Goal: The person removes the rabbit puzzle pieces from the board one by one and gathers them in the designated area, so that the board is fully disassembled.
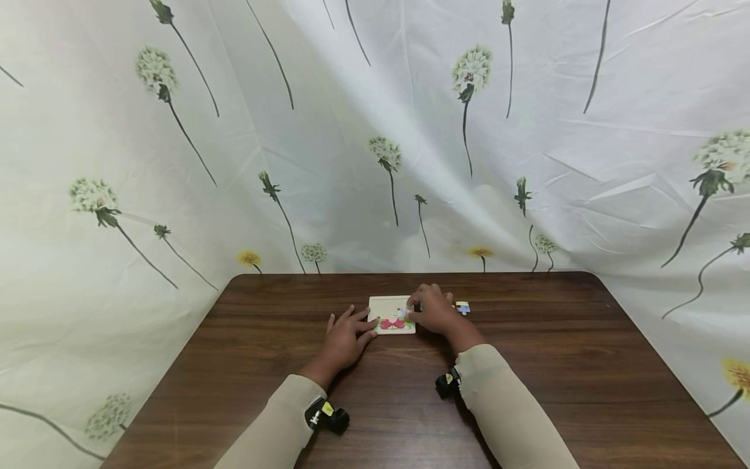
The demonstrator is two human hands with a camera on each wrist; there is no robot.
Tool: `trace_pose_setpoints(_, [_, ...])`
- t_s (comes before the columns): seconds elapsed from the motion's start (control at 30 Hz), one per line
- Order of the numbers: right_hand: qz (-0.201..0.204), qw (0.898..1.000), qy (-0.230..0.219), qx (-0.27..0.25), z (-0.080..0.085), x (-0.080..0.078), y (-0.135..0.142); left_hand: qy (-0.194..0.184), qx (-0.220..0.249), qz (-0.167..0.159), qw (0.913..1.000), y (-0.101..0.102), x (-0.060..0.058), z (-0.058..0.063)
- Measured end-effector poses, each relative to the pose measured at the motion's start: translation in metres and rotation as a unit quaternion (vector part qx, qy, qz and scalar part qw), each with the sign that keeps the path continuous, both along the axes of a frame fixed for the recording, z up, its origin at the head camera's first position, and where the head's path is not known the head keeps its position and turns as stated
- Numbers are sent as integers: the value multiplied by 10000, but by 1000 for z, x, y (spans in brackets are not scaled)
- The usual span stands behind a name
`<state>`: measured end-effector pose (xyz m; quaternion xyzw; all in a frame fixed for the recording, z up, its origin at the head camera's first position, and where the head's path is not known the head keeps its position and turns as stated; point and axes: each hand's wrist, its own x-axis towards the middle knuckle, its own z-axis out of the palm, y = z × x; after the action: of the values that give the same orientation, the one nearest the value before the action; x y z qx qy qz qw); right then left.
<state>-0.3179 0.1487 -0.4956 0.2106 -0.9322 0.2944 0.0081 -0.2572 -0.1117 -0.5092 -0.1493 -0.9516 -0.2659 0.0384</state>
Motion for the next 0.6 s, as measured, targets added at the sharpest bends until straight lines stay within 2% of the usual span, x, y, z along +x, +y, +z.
trace_pose_setpoints(0.2, [37,9999,-77,57,3,1,-2,1,32,-20,10000,0,0,0])
trace_pose_setpoints(0.6, [-240,9987,-395,227,5,-1,-11,24,48,-51,10000,-1,2,1])
